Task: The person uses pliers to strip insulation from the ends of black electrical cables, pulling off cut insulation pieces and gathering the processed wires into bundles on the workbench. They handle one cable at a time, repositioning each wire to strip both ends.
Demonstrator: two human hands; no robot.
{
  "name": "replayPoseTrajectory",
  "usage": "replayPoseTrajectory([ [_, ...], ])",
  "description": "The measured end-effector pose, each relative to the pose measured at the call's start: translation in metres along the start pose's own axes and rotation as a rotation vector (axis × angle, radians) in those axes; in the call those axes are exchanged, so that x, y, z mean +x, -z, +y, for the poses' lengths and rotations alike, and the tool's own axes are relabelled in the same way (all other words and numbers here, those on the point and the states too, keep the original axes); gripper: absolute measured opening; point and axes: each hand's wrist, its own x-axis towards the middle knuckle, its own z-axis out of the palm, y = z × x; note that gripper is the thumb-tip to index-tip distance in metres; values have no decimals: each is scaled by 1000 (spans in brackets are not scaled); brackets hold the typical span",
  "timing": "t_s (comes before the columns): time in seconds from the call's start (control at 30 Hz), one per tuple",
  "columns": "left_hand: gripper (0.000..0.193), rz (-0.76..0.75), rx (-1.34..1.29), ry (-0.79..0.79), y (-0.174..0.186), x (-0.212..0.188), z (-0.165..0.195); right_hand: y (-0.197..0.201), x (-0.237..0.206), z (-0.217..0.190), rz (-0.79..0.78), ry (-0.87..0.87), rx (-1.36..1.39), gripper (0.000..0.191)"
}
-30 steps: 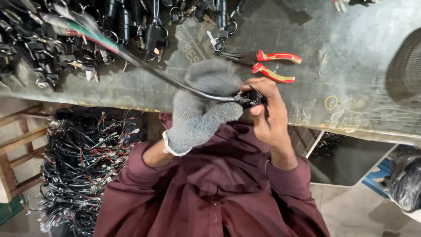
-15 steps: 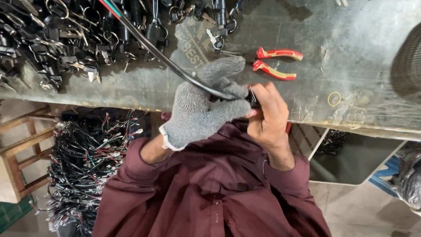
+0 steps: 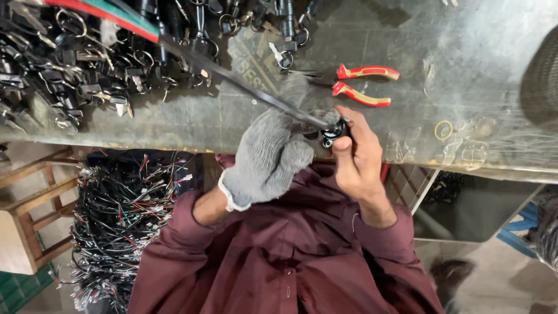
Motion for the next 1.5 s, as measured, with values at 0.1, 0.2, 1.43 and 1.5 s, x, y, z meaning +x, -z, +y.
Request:
replayPoseTrajectory([
  [0.1,30,75,163,-32,-8,-3,10,5,-3,4,-75,-209,183,40],
  [0.2,31,53,259,122,-9,3,14,6,-3,11,-121,-307,387,41],
  [1.43,22,200,-494,433,-5,2,-26,11,57,5,-7,284,-760,73],
  [1.5,17,226,-280,447,3,-2,-29,15,57,15,-69,277,-1007,67],
])
